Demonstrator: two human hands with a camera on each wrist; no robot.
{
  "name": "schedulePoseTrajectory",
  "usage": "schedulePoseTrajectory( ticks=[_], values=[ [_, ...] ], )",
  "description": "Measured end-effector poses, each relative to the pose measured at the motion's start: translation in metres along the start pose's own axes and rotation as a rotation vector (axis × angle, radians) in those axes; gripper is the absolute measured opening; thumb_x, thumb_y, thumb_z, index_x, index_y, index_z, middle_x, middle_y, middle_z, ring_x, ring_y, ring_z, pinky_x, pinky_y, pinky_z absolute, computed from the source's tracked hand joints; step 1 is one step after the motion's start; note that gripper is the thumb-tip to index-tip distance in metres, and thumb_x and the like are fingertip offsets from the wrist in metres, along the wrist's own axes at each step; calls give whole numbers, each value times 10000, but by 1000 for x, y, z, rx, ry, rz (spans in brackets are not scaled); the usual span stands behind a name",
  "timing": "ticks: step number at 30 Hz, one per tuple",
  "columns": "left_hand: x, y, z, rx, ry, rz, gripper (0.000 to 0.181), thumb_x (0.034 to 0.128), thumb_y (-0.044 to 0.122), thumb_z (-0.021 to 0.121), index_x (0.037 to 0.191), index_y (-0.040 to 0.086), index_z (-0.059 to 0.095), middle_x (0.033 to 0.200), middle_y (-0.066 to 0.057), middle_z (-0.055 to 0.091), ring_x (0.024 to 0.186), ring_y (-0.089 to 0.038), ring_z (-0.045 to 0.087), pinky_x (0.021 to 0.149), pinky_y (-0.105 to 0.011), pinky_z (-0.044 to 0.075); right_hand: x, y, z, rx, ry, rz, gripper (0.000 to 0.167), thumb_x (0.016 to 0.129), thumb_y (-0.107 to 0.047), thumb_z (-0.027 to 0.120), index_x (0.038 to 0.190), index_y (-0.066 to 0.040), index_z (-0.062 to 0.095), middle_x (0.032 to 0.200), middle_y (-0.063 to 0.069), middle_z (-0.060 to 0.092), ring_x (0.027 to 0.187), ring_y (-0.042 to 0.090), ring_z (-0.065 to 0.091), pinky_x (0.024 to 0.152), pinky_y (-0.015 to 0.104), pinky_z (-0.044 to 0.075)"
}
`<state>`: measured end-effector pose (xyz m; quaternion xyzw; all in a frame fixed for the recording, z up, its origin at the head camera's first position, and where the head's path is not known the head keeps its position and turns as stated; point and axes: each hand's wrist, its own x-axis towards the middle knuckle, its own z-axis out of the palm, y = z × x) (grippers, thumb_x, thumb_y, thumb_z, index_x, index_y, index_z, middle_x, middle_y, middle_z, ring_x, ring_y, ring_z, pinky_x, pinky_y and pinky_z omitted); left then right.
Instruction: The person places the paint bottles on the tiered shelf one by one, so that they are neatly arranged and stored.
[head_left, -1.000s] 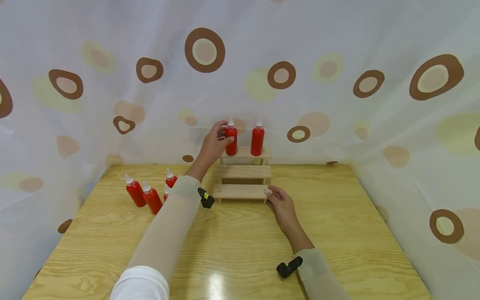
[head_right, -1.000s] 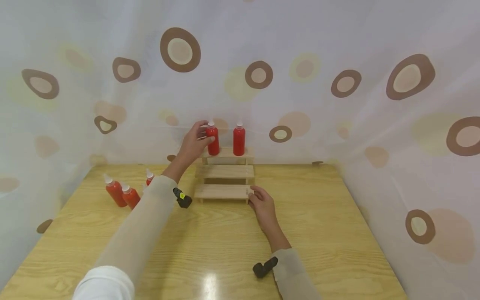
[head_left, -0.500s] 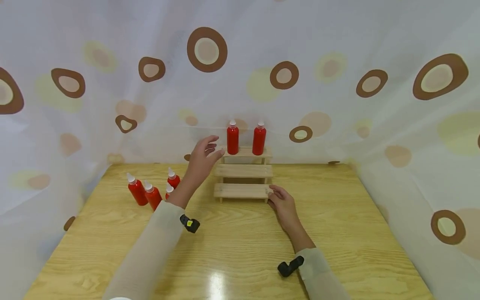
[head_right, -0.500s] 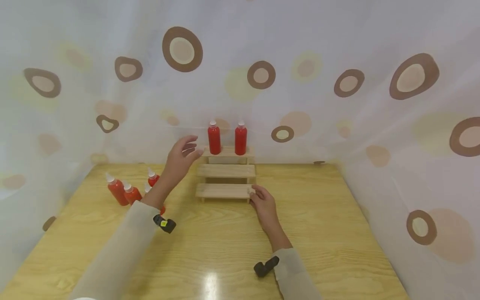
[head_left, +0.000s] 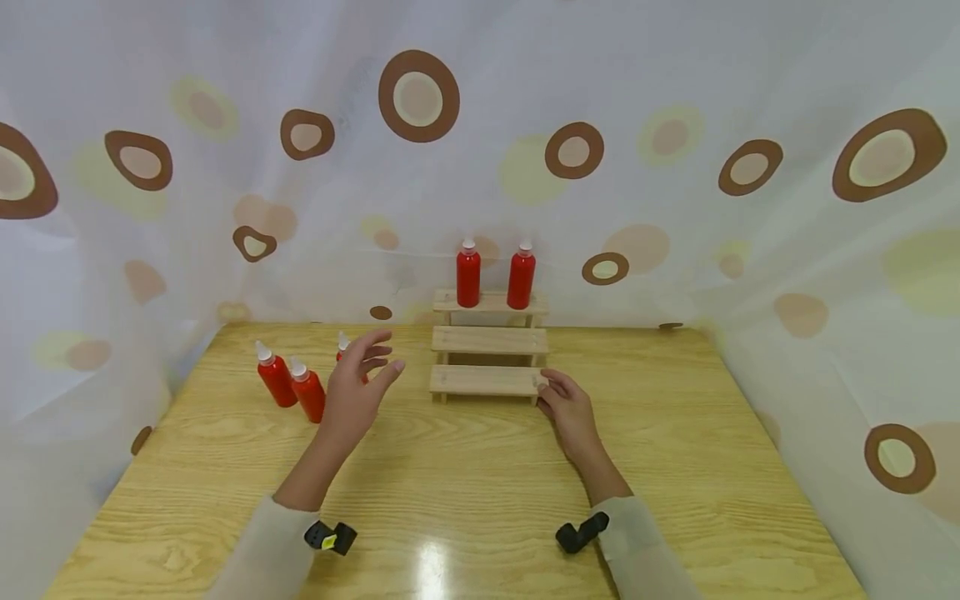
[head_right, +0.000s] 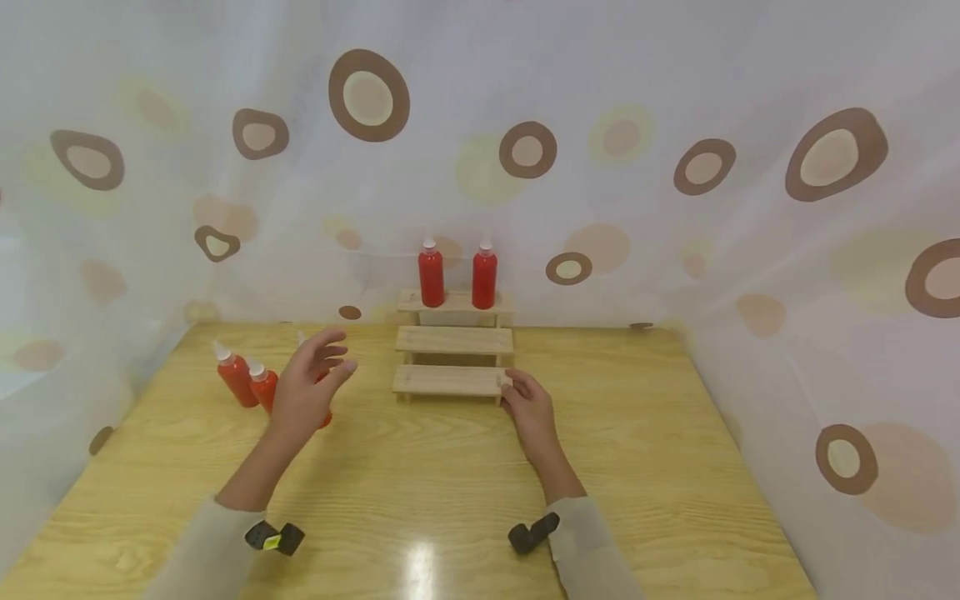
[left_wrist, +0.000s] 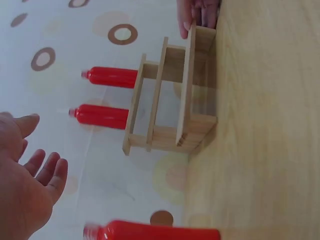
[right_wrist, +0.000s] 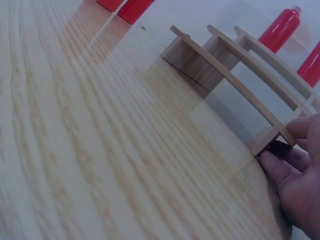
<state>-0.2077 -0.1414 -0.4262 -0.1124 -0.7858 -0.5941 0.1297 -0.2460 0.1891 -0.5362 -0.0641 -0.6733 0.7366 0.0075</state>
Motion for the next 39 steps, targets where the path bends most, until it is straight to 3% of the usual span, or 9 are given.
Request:
schedulePoseTrajectory(
  ticks=[6, 13, 16, 20, 23, 31, 36, 39],
  values=[
    [-36, -15, -23, -9, 121, -73, 442, 970, 188, 687, 1380, 101, 549, 1303, -98, 579, 1184, -267, 590, 1006, -162, 480, -1, 1, 0, 8, -2, 1, 394, 1013, -103, 572, 1400, -28, 550, 1464, 189, 489, 1343, 271, 492, 884, 201, 563],
    [-54, -36, -38, 55, 179, -162, 466, 978, 188, 673, 1405, 85, 518, 1339, -99, 557, 1205, -287, 557, 954, -114, 468, 1, 1, -2, -5, 4, -2, 398, 1014, -98, 568, 1404, -23, 546, 1461, 180, 496, 1317, 245, 507, 878, 195, 562],
    [-54, -45, -39, 79, 181, -209, 496, 976, 185, 676, 1428, 83, 498, 1351, -107, 537, 1229, -309, 540, 1025, -225, 470, 1, 2, -2, -6, 15, 3, 398, 1010, -98, 573, 1400, -21, 551, 1460, 185, 497, 1316, 246, 505, 866, 186, 562],
    [-49, -55, -38, 58, 162, -259, 526, 972, 174, 680, 1450, 85, 477, 1408, -125, 508, 1279, -334, 511, 1094, -413, 440, 2, 4, -2, 0, 19, 6, 398, 1008, -94, 576, 1398, -16, 552, 1470, 194, 488, 1335, 261, 488, 863, 189, 563],
    [-45, -60, -37, 31, 147, -274, 546, 974, 166, 675, 1468, 88, 455, 1456, -131, 486, 1316, -335, 483, 1125, -485, 401, 2, 5, -1, -2, 10, 3, 400, 1013, -103, 575, 1404, -21, 547, 1480, 198, 480, 1363, 277, 472, 871, 195, 563],
    [-38, -69, -34, 47, 124, -302, 577, 994, 129, 636, 1517, 110, 394, 1484, -122, 488, 1313, -304, 489, 1116, -458, 413, 1, 8, -1, -11, 12, -34, 397, 1000, -119, 593, 1387, -32, 569, 1481, 230, 472, 1398, 328, 445, 853, 190, 569],
    [-36, -72, -32, 73, 95, -348, 590, 1004, 131, 621, 1537, 117, 368, 1494, -143, 482, 1300, -326, 494, 1122, -467, 422, 0, 5, -1, -8, 5, -17, 397, 1009, -116, 580, 1398, -39, 559, 1482, 195, 477, 1390, 285, 452, 863, 192, 566],
    [-36, -72, -31, 63, 100, -338, 584, 1002, 130, 624, 1531, 103, 377, 1484, -154, 485, 1309, -340, 487, 1147, -481, 406, -2, -1, 0, -5, -6, 4, 408, 1021, -103, 565, 1420, -22, 534, 1495, 195, 465, 1402, 273, 431, 898, 220, 563]
  ],
)
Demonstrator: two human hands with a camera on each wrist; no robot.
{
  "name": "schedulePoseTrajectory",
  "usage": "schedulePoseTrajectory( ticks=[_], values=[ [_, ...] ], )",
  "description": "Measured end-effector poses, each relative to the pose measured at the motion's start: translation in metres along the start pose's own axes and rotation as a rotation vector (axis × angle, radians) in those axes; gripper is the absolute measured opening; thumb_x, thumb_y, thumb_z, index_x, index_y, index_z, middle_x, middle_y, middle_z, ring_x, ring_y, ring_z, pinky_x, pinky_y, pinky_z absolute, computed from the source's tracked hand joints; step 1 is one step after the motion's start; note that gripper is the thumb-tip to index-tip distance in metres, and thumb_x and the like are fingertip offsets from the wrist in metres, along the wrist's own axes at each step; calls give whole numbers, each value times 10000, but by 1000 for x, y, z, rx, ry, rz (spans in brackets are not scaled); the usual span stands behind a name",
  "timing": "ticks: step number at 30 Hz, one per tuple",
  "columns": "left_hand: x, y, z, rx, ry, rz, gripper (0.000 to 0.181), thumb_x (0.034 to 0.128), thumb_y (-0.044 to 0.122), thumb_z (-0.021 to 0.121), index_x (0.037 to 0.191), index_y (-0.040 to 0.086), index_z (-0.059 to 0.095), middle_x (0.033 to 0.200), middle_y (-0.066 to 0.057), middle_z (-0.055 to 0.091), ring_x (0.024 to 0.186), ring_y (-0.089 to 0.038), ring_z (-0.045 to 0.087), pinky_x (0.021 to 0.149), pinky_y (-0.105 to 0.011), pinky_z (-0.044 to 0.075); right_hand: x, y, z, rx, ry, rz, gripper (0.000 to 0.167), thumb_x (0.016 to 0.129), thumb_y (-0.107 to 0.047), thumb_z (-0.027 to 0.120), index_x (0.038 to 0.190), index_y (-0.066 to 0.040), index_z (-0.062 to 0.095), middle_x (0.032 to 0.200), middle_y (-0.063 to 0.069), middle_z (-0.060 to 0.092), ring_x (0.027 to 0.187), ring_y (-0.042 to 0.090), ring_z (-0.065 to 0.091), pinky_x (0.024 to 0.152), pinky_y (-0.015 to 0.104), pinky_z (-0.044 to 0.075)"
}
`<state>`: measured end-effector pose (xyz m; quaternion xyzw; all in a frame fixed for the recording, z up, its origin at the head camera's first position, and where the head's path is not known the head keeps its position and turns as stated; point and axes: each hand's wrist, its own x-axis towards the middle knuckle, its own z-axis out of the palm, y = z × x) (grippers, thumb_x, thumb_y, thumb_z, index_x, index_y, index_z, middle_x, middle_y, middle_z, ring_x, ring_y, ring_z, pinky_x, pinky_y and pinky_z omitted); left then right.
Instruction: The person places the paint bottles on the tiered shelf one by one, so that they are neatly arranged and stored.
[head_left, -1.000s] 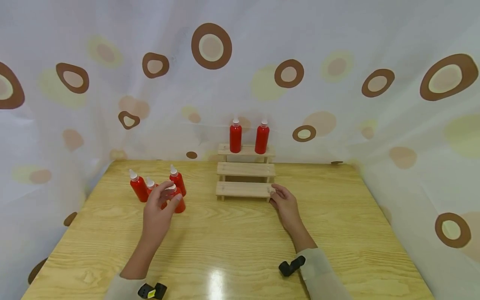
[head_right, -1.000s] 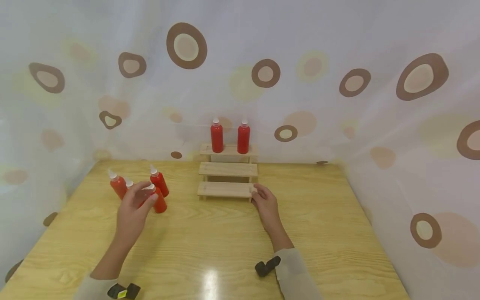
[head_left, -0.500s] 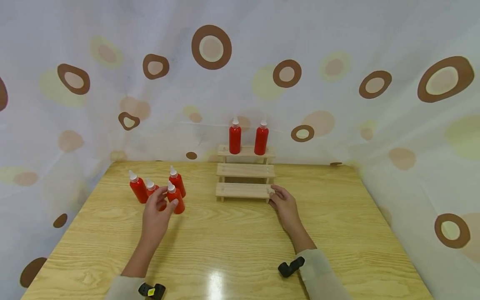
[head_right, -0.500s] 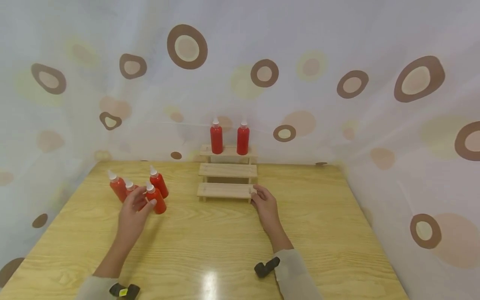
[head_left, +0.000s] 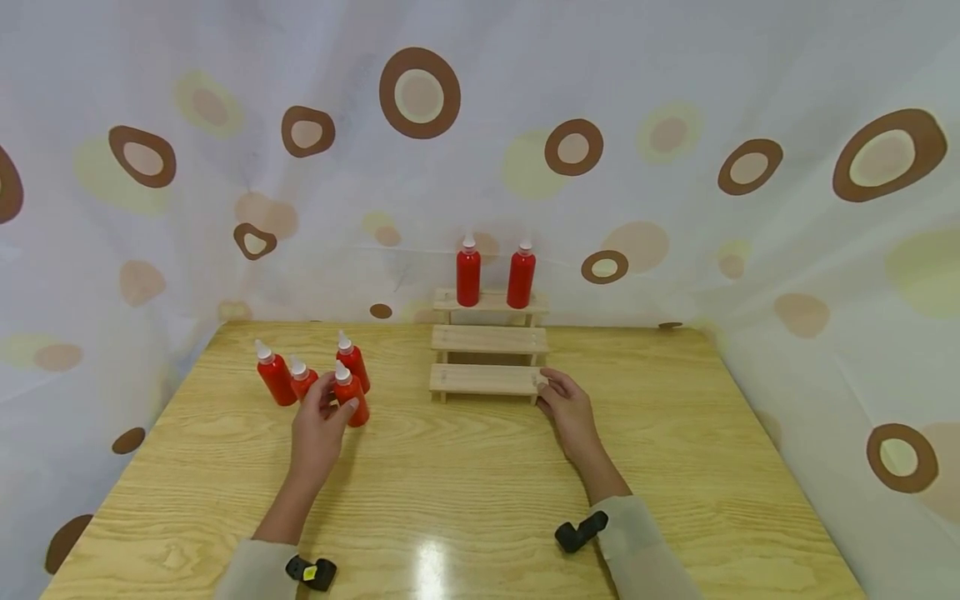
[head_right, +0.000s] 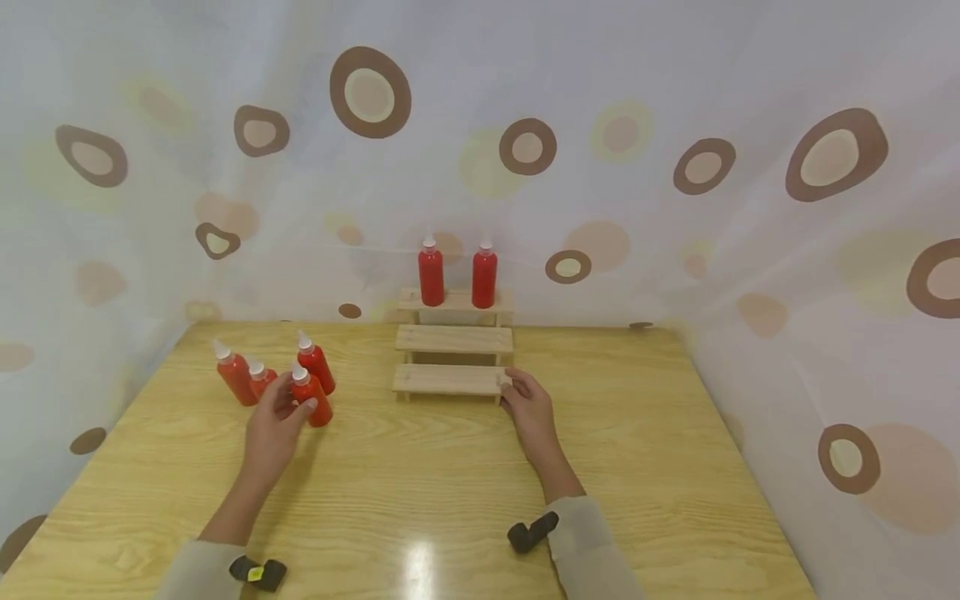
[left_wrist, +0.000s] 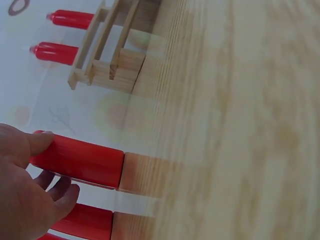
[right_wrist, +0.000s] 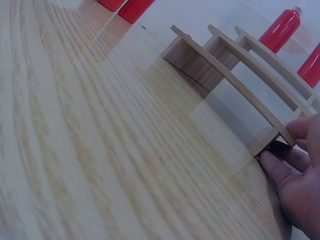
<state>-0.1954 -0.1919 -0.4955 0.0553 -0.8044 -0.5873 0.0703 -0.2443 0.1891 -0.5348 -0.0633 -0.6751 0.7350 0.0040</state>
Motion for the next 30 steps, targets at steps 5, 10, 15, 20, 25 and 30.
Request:
schedulePoseTrajectory(
  ticks=[5, 10, 15, 20, 25, 30],
  values=[
    [1, 0, 0, -7, 5, 18, 577, 988, 111, 643, 1512, 88, 404, 1458, -151, 507, 1307, -337, 514, 1133, -485, 426, 0, -1, 1, -13, 14, 0, 405, 1017, -101, 568, 1414, -21, 541, 1480, 191, 482, 1389, 271, 444, 888, 205, 561],
    [2, 6, 1, -12, -10, -4, 590, 979, 125, 661, 1512, 96, 412, 1449, -148, 520, 1300, -337, 533, 1115, -482, 447, 2, 3, 1, -20, 24, -11, 392, 1012, -100, 573, 1396, -28, 558, 1457, 183, 508, 1361, 268, 475, 863, 195, 564],
    [4, 19, 9, -43, -38, 16, 578, 969, 124, 675, 1494, 90, 437, 1419, -150, 532, 1306, -331, 528, 1128, -466, 436, 2, 4, -1, -25, 19, -6, 384, 1017, -106, 573, 1396, -42, 560, 1456, 176, 508, 1377, 266, 469, 868, 195, 564],
    [5, 32, 23, -37, -63, 75, 546, 963, 132, 684, 1466, 104, 473, 1375, -126, 565, 1250, -300, 551, 1110, -452, 455, 2, 4, -1, -23, 16, -4, 384, 1016, -109, 576, 1394, -42, 560, 1455, 175, 512, 1384, 261, 459, 868, 192, 562],
    [13, 42, 41, -74, -106, 154, 540, 947, 117, 704, 1446, 90, 498, 1359, -134, 591, 1238, -307, 580, 1091, -454, 475, 2, 3, 0, -13, 13, -2, 390, 1017, -103, 572, 1401, -34, 553, 1469, 182, 501, 1408, 275, 435, 877, 196, 561],
    [21, 56, 59, -88, -148, 208, 529, 938, 129, 719, 1428, 113, 519, 1347, -119, 599, 1232, -318, 588, 1091, -459, 477, 2, 2, 0, -14, 7, 10, 398, 1017, -107, 574, 1407, -34, 548, 1482, 176, 489, 1414, 256, 422, 897, 206, 556]
  ],
)
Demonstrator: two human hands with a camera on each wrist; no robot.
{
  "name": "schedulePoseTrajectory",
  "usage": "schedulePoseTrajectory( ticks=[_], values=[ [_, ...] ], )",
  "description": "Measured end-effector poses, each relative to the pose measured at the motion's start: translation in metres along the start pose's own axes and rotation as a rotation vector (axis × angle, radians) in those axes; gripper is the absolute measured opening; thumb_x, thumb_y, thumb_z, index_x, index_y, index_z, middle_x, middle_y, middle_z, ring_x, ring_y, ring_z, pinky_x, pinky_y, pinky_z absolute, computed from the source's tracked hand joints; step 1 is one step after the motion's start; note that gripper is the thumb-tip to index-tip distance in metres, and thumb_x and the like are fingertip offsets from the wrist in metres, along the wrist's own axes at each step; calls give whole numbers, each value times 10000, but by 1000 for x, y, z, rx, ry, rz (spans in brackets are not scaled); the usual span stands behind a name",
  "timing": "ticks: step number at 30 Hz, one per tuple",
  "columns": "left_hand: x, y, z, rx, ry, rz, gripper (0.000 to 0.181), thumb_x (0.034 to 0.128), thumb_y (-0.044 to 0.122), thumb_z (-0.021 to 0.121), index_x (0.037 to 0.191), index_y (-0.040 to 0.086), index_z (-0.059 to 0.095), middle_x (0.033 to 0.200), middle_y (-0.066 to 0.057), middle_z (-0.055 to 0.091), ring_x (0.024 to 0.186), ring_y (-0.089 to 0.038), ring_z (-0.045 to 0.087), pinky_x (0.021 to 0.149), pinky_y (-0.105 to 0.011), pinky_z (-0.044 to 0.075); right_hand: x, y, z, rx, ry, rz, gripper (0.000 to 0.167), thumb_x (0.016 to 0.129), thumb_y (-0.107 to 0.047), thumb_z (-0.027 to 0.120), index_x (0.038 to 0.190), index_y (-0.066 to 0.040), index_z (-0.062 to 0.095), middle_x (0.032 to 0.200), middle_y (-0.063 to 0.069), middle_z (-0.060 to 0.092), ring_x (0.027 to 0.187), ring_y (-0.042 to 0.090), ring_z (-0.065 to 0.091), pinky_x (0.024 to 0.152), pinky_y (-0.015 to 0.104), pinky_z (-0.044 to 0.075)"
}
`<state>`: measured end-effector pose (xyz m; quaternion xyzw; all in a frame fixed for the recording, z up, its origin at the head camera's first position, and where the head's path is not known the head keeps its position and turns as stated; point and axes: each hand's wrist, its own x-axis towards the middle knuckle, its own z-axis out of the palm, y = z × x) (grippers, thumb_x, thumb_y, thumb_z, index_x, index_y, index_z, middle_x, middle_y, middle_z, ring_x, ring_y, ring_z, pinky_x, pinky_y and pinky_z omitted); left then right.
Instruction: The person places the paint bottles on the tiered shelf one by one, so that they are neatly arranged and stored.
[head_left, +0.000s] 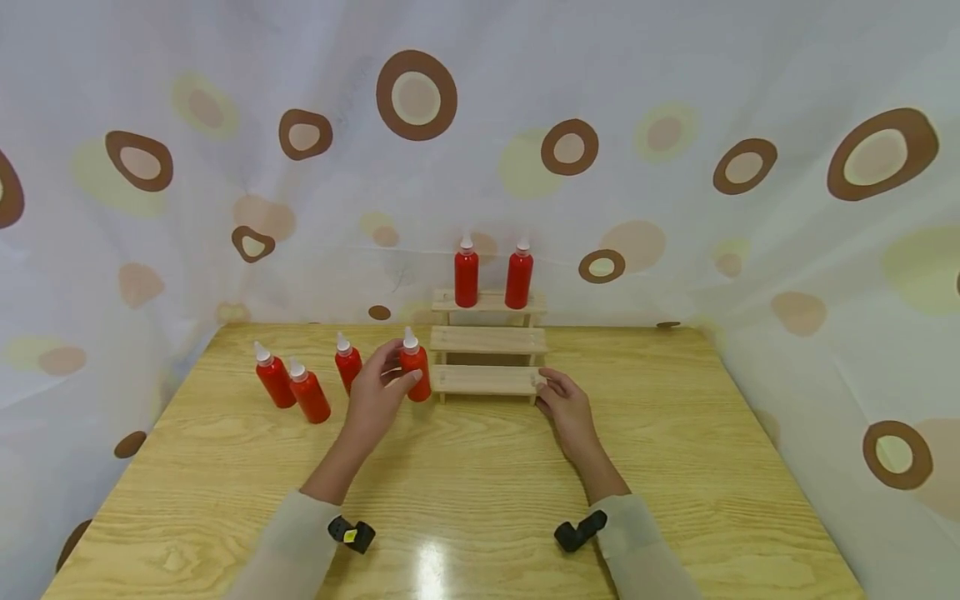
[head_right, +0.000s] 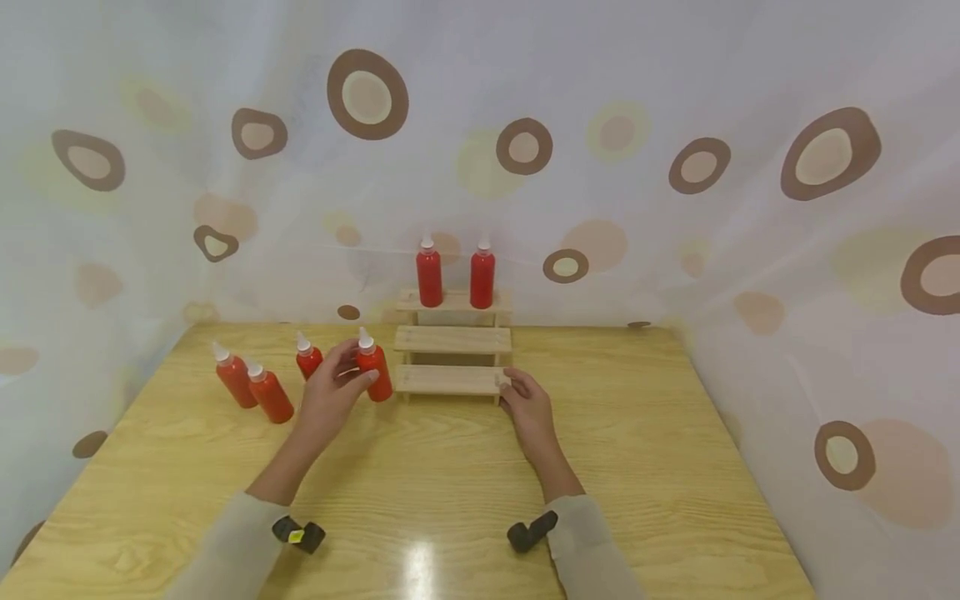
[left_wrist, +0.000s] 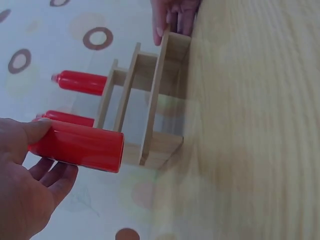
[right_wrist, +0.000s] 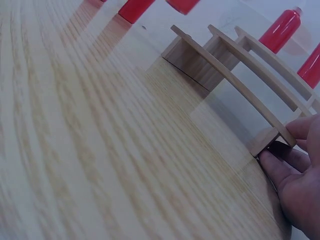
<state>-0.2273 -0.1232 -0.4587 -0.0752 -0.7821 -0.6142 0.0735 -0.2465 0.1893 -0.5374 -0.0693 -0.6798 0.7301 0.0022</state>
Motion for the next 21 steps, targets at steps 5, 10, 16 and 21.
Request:
schedulePoseTrajectory(
  ticks=[5, 10, 16, 21],
  values=[
    [14, 8, 18, -27, -26, 52, 526, 935, 119, 720, 1425, 115, 530, 1341, -121, 609, 1219, -315, 600, 1081, -451, 486, 1, 2, 0, 12, -2, 1, 405, 1018, -105, 573, 1413, -24, 540, 1483, 191, 483, 1398, 263, 432, 899, 210, 554],
    [25, 15, 33, -50, -37, 52, 516, 935, 124, 716, 1420, 155, 540, 1330, -90, 618, 1211, -291, 599, 1088, -438, 484, -1, 3, 1, 47, -13, 5, 405, 1011, -98, 582, 1407, -19, 544, 1490, 189, 470, 1411, 278, 419, 883, 204, 561],
    [40, 24, 51, -65, -74, 79, 497, 943, 137, 706, 1412, 169, 543, 1328, -64, 622, 1204, -275, 602, 1079, -422, 492, -3, 3, 1, 33, -9, -11, 401, 1012, -97, 582, 1404, -19, 547, 1488, 196, 477, 1433, 288, 397, 875, 200, 562],
    [58, 35, 69, -77, -99, 133, 491, 944, 121, 701, 1409, 131, 543, 1321, -94, 621, 1189, -290, 610, 1071, -433, 498, -2, 0, -1, 12, -2, -14, 402, 1018, -108, 578, 1409, -24, 547, 1479, 199, 489, 1414, 277, 417, 888, 208, 561]
  ],
)
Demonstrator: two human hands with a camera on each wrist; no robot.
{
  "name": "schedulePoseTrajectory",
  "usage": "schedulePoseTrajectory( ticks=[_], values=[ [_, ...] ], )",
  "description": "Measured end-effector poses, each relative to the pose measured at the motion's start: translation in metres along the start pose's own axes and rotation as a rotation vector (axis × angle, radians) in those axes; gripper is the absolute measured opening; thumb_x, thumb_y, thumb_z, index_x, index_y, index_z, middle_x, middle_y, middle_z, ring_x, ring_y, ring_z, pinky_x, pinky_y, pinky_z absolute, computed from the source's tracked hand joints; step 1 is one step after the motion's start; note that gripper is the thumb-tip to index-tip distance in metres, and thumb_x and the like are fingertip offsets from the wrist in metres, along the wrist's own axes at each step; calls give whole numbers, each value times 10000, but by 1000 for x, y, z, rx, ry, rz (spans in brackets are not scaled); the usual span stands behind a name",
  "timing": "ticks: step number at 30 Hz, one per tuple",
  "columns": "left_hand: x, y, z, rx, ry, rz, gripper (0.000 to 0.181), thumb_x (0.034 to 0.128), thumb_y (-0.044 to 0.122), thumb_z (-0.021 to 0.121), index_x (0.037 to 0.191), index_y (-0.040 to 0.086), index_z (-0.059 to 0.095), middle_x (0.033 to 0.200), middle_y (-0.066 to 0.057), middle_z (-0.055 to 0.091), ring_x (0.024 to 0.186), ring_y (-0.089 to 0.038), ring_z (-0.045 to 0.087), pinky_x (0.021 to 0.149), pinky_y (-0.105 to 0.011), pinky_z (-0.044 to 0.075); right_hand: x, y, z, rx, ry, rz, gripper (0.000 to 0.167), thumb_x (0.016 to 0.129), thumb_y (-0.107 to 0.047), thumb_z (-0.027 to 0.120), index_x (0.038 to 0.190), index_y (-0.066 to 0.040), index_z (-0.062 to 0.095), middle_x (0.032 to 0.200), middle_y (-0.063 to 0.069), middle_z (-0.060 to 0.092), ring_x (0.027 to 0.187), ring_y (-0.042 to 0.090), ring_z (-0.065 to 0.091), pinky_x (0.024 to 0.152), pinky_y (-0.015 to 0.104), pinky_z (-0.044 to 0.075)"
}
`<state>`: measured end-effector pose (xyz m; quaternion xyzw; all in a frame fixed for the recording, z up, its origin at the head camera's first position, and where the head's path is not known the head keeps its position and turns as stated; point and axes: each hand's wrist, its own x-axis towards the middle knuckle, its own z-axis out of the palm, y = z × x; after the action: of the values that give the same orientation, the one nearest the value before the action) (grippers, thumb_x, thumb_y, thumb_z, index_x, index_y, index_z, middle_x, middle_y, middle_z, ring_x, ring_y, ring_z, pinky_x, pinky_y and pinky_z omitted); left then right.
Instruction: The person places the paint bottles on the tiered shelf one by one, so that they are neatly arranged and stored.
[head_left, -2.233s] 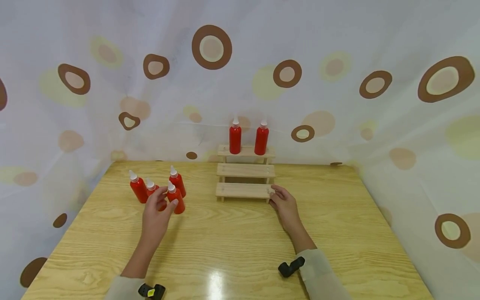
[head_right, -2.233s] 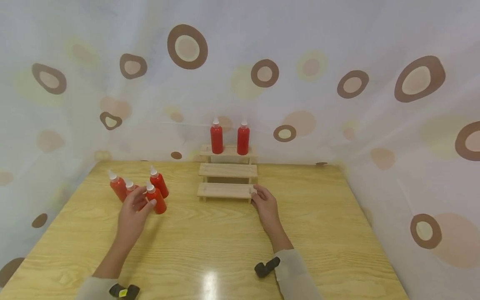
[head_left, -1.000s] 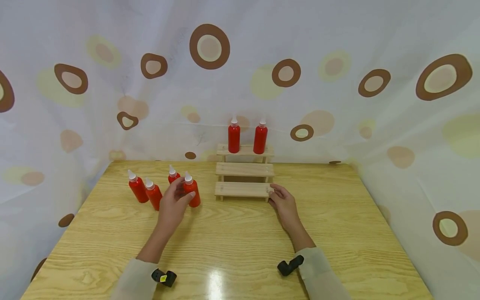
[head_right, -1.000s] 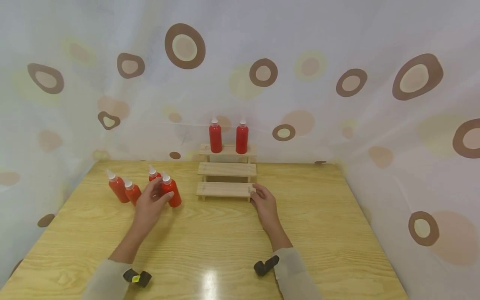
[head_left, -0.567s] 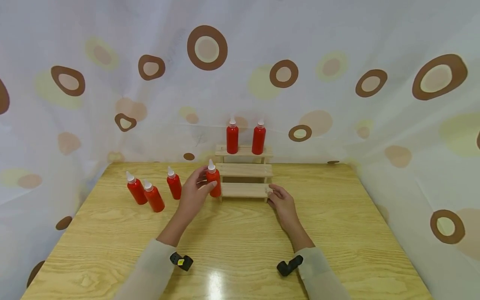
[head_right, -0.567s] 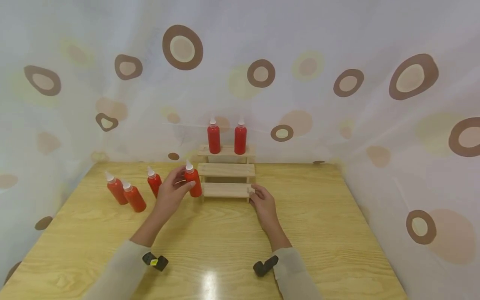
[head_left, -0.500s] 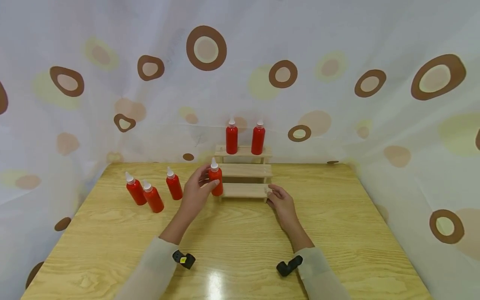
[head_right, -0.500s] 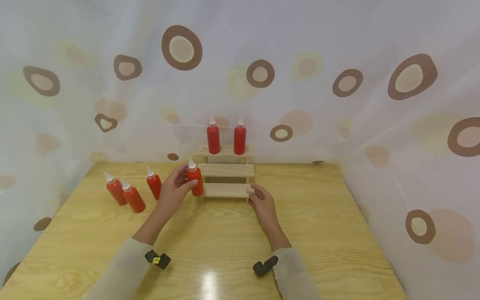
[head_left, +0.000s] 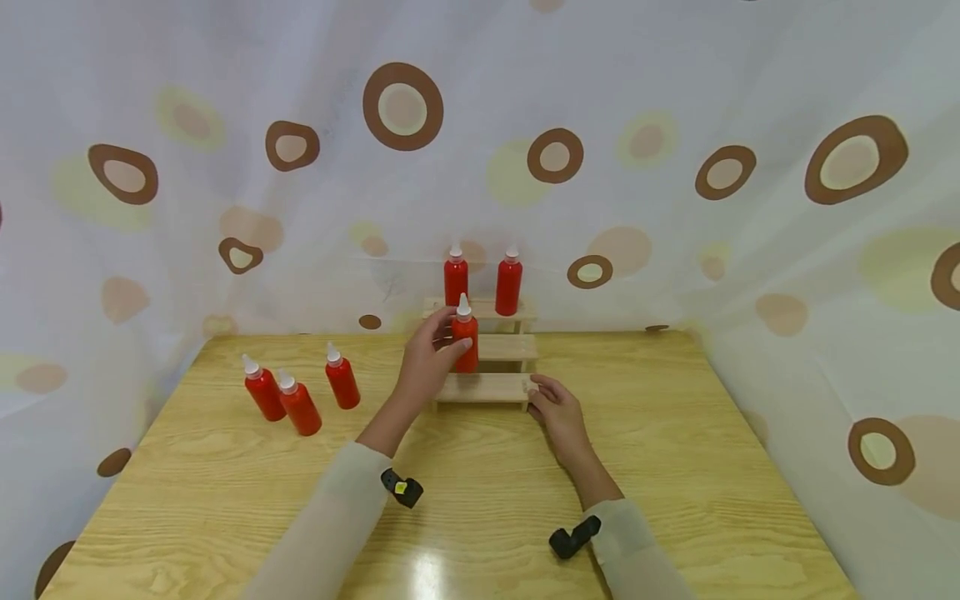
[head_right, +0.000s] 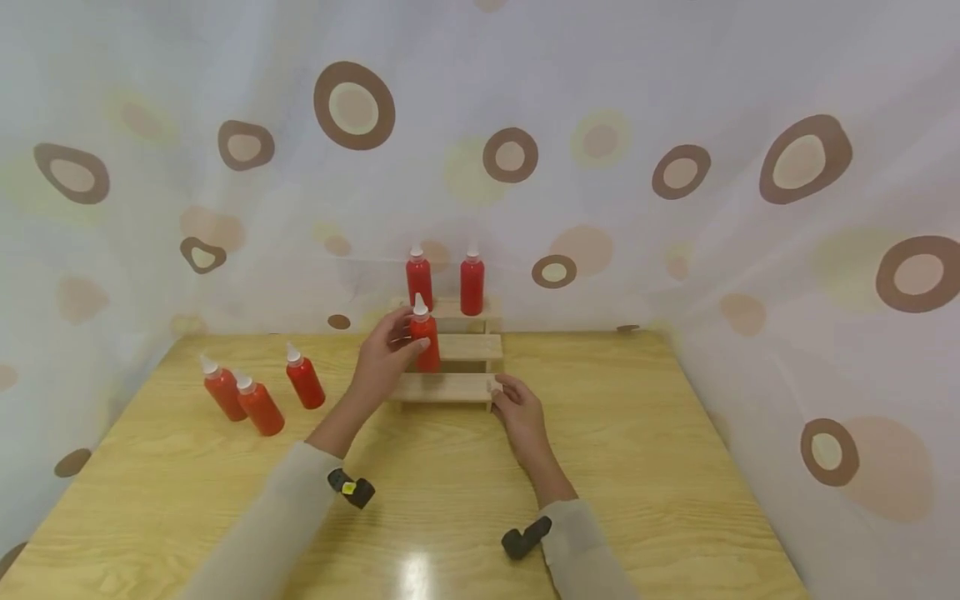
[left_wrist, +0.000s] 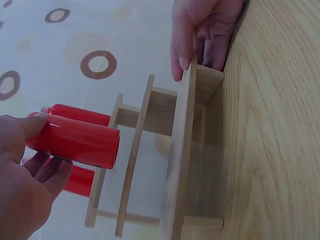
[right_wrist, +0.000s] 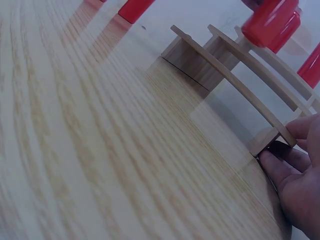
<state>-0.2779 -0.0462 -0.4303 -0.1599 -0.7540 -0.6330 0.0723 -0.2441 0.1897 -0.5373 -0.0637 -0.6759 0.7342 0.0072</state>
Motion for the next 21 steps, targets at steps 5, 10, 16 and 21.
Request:
schedulePoseTrajectory(
  ticks=[5, 10, 16, 21],
  values=[
    [15, 3, 18, 38, -51, -5, 492, 964, 152, 684, 1430, 146, 525, 1336, -70, 617, 1223, -264, 596, 1087, -420, 486, 0, 0, 0, 22, -7, -2, 403, 1018, -95, 572, 1412, -19, 538, 1492, 208, 473, 1414, 295, 424, 914, 223, 557],
    [26, 2, 35, 76, -101, -3, 500, 974, 175, 677, 1444, 169, 506, 1368, -42, 603, 1240, -244, 588, 1093, -405, 481, 0, 1, 1, 38, -6, -4, 403, 1014, -90, 577, 1410, -20, 540, 1502, 207, 454, 1408, 286, 427, 902, 216, 559],
    [37, -3, 48, 100, -123, 4, 517, 981, 182, 667, 1465, 184, 484, 1394, -23, 583, 1251, -234, 579, 1085, -399, 488, 1, 2, 3, 27, 16, 11, 386, 1015, -96, 580, 1395, -34, 562, 1421, 201, 516, 1262, 229, 528, 882, 203, 559],
    [47, -6, 56, 99, -130, 22, 493, 990, 162, 652, 1455, 149, 491, 1363, -46, 596, 1241, -244, 585, 1087, -403, 487, 1, 0, 3, 34, 28, 6, 386, 1005, -85, 592, 1384, -16, 569, 1405, 207, 528, 1239, 214, 527, 856, 189, 561]
  ],
)
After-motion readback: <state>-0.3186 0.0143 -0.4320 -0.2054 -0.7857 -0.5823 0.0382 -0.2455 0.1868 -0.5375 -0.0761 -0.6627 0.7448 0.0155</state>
